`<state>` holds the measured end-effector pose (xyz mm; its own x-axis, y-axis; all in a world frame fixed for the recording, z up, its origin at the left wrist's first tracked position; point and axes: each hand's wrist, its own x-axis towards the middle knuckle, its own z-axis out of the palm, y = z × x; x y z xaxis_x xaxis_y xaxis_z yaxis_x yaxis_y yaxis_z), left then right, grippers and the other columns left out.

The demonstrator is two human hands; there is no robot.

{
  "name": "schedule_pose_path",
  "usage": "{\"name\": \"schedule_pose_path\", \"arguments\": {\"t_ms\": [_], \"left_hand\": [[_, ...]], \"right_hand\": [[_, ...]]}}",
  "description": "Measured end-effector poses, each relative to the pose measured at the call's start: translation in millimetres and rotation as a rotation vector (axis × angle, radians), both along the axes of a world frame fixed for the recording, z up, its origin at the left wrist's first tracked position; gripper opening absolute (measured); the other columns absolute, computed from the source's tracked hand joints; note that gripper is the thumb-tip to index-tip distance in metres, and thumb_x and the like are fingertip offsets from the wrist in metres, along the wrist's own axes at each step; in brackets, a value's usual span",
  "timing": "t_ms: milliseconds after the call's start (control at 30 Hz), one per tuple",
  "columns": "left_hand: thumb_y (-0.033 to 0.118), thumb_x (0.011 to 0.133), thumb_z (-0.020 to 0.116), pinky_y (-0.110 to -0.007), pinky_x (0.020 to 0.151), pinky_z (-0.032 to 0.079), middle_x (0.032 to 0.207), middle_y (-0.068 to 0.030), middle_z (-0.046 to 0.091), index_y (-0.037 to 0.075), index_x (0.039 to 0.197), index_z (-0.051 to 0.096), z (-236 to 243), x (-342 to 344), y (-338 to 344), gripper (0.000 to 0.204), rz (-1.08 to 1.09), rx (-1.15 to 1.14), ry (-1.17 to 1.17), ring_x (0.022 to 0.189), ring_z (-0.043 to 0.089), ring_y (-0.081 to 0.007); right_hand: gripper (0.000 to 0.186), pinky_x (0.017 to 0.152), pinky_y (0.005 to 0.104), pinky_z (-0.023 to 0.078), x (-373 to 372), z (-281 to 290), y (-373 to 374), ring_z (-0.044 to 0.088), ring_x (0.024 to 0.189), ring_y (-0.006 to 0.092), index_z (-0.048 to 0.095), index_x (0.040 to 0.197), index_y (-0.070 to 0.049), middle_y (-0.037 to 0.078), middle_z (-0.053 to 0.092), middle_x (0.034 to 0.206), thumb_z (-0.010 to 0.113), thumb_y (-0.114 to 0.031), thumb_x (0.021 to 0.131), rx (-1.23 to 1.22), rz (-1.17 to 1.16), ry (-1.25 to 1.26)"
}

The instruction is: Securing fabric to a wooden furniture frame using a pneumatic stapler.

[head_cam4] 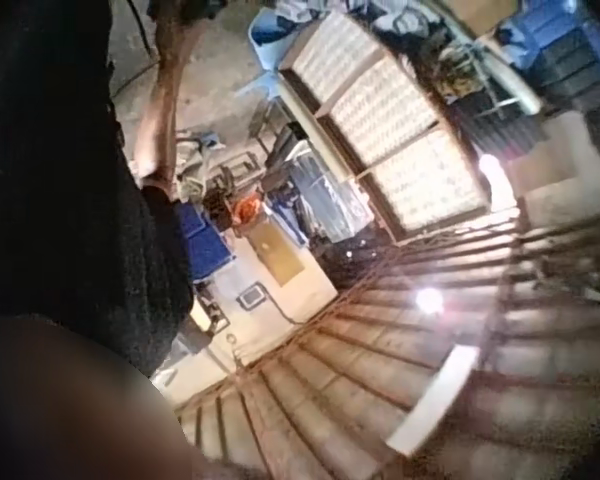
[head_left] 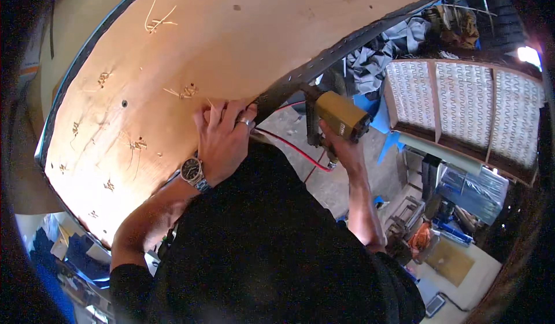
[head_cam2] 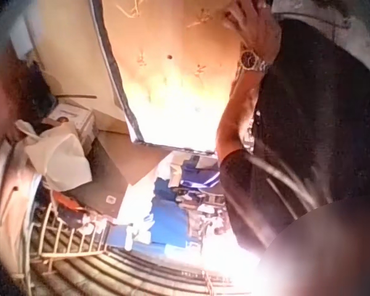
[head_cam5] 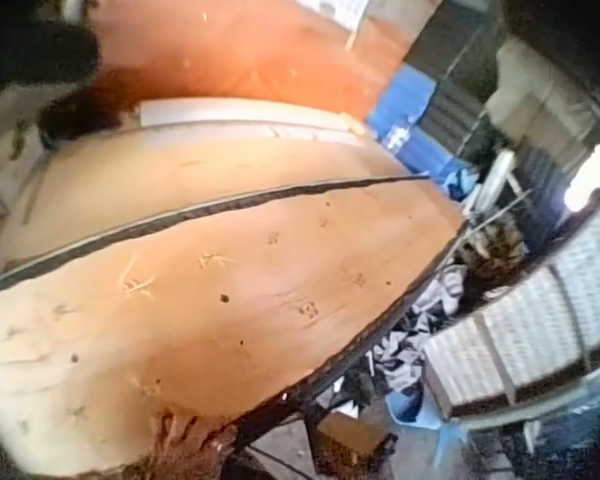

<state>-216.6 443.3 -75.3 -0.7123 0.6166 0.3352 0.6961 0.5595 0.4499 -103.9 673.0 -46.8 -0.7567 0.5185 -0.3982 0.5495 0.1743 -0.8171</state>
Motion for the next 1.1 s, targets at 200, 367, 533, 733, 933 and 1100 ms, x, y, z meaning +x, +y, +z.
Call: {"name": "schedule_pose_path", "arguments": {"t_ms": [200,367,533,733,933,1100], "left_hand": [[0.011,0.079,0.058,-0.043,0.08,0.032,0.096,-0.0069,0.05,0.008,0.092,0.059,-4,2,5,0.014,0.006,-0.056,-0.119,0.098,0.045,-0.0259],[0.016,0.075,0.065,-0.051,0.096,0.027,0.117,-0.0108,0.049,0.005,0.094,0.062,1,-4,3,0.022,-0.028,-0.057,-0.157,0.114,0.041,-0.0298],[0.019,0.075,0.069,-0.06,0.109,0.013,0.137,-0.0108,0.045,0.006,0.094,0.066,-3,-26,-9,0.024,-0.239,-0.068,-0.162,0.137,0.029,-0.0324],[0.017,0.077,0.066,-0.052,0.105,0.024,0.121,-0.008,0.057,0.007,0.086,0.068,-7,-30,-9,0.013,-0.208,0.07,-0.066,0.121,0.047,-0.0265],[0.016,0.081,0.061,-0.043,0.11,0.026,0.133,-0.0077,0.051,0.004,0.109,0.063,0,-35,-17,0.03,-0.231,-0.067,-0.154,0.129,0.042,-0.0245],[0.016,0.08,0.062,-0.045,0.105,0.03,0.127,-0.0095,0.053,0.003,0.102,0.063,-2,-34,-17,0.025,-0.234,-0.004,-0.129,0.123,0.045,-0.026]], "right_hand": [[0.033,0.056,0.0246,0.043,7,-7,-10,0.052,0.067,0.0072,0.061,0.11,-0.006,-0.002,0.06,0.086,0.071,-0.021,0.083,0.074,-0.02,0.01],[0.037,0.061,0.0269,0.047,4,-1,-12,0.056,0.073,0.0092,0.061,0.114,-0.006,0.0,0.064,0.093,0.072,-0.021,0.082,0.073,0.042,0.065],[0.041,0.071,0.0289,0.05,-4,4,-14,0.06,0.084,0.0124,0.06,0.116,-0.006,0.004,0.065,0.1,0.073,-0.023,0.081,0.091,0.057,-0.047],[0.043,0.081,0.0327,0.049,-13,5,-19,0.061,0.097,0.0182,0.059,0.118,-0.004,0.007,0.065,0.107,0.072,-0.023,0.081,0.332,0.189,-0.007],[0.036,0.078,0.0319,0.052,-7,0,-30,0.064,0.096,0.0182,0.061,0.112,0.0,0.01,0.066,0.105,0.073,-0.013,0.08,0.308,0.269,0.038],[0.037,0.082,0.034,0.051,-3,-1,-45,0.064,0.098,0.0213,0.06,0.111,0.0,0.011,0.066,0.107,0.073,-0.013,0.08,0.361,0.281,-0.044]]}}
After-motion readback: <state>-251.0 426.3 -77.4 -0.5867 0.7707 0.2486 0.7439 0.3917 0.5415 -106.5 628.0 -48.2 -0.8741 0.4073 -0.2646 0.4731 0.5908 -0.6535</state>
